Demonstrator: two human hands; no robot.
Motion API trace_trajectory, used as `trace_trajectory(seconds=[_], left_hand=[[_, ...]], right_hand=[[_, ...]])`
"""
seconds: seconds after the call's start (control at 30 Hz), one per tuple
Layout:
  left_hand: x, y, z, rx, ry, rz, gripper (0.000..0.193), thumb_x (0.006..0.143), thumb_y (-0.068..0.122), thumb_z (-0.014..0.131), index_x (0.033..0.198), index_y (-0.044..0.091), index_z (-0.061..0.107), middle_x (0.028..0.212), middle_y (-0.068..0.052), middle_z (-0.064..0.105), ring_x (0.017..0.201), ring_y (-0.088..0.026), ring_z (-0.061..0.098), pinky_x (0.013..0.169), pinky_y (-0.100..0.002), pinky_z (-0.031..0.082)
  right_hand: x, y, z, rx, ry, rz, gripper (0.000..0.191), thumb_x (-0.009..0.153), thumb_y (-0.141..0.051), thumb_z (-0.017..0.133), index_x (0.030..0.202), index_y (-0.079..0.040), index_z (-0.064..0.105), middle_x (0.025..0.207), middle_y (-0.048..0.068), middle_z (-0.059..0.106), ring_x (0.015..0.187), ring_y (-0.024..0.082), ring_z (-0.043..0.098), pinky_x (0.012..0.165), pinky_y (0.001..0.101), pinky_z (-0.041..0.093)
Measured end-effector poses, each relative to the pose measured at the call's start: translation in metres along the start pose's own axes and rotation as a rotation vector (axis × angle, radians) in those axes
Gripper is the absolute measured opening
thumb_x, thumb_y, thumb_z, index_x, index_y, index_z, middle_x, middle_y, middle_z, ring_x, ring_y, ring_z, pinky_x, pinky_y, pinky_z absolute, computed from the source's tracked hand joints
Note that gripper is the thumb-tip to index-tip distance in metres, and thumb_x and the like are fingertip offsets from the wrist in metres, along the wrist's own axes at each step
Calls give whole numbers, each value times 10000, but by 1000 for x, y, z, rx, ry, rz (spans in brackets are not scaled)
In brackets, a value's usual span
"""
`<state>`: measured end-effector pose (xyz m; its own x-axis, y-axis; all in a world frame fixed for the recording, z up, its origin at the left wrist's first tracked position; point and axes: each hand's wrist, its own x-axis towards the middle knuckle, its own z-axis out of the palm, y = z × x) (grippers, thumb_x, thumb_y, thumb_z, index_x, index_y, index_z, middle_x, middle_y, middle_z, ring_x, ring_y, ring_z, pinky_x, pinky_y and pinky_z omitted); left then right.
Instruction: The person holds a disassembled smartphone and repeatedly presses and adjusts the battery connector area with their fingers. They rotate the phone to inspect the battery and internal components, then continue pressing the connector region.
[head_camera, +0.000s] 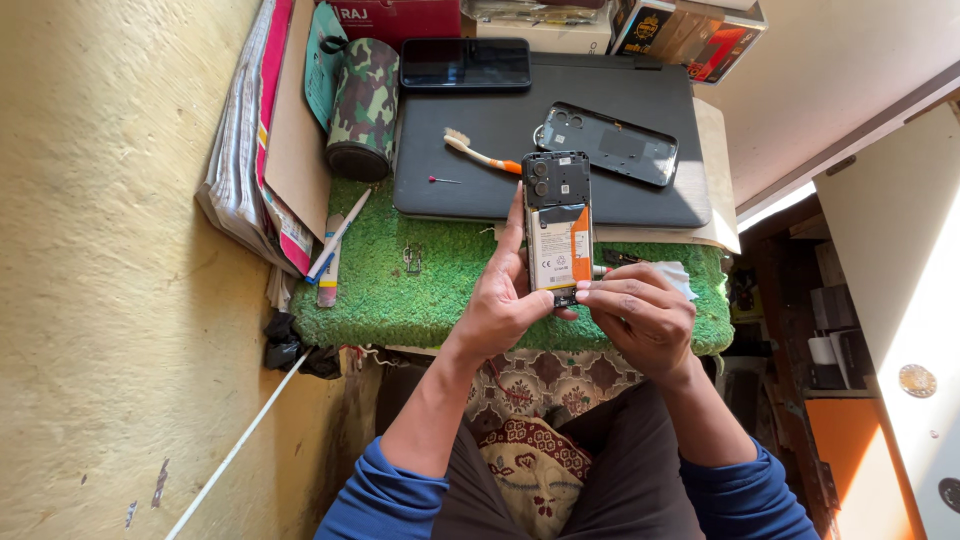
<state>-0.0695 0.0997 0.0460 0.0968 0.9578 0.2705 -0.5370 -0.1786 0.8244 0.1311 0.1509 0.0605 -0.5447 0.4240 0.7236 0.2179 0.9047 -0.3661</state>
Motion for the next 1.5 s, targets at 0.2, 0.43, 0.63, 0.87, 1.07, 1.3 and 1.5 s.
trace_trajectory(seconds=[0.2, 0.43, 0.63, 0.87, 1.07, 1.3, 1.5], left_hand=[[2, 3, 1, 25, -11, -14, 1147, 822, -158, 506, 1677, 286, -115, 1610, -146, 418, 1288, -277, 634, 891, -383, 654], [1, 3, 1, 33, -25, -8, 1180, 790, -157, 504, 1681, 300, -119, 1635, -131, 401, 1326, -270, 610, 917, -368, 635], [0, 1, 1, 35, -33, 4, 1185, 791, -164, 505, 1684, 304, -118, 1644, -119, 398, 1372, -261, 584, 969, -364, 619], [-1, -2, 1, 104, -42, 48, 1188, 771, -175, 487, 1685, 306, -102, 1684, -92, 371, 1442, -253, 540, 1072, -371, 575], [-1, -6, -1, 140, -35, 77, 1176, 776, -176, 481, 1693, 296, -83, 1679, -89, 390, 1459, -246, 536, 1119, -377, 554], [-1, -8, 0, 112, -27, 82, 1172, 801, -204, 489, 1701, 287, -80, 1691, -100, 377, 1466, -234, 516, 1184, -379, 497], [-1, -5, 2, 189, -13, 105, 1182, 785, -218, 486, 1696, 283, -77, 1693, -109, 370, 1461, -231, 519, 1157, -376, 513]], right_hand=[[2, 0, 0, 8, -6, -12, 213, 804, 15, 814, 993, -63, 757, 990, 69, 773, 921, 233, 730, 865, 361, 600], [0, -1, 1, -13, -12, -33, 255, 801, 10, 827, 1033, -66, 753, 1013, 73, 771, 935, 244, 729, 866, 368, 598], [-3, -1, 2, -58, -13, -49, 315, 793, 26, 830, 1086, -67, 758, 1015, 82, 769, 925, 245, 724, 848, 361, 601], [-4, 1, 3, -89, 4, -96, 370, 788, 48, 829, 1132, -64, 751, 1006, 78, 765, 920, 245, 723, 838, 354, 609], [-5, -2, 3, -131, 0, -135, 404, 785, 59, 835, 1161, -50, 732, 1014, 83, 760, 915, 251, 716, 815, 349, 600], [-4, -5, 4, -166, 2, -158, 413, 793, 83, 824, 1176, -34, 724, 1024, 78, 757, 895, 250, 711, 806, 348, 596], [-3, -6, 4, -163, 13, -158, 405, 803, 90, 815, 1179, -24, 715, 1037, 88, 756, 891, 255, 711, 809, 352, 597]])
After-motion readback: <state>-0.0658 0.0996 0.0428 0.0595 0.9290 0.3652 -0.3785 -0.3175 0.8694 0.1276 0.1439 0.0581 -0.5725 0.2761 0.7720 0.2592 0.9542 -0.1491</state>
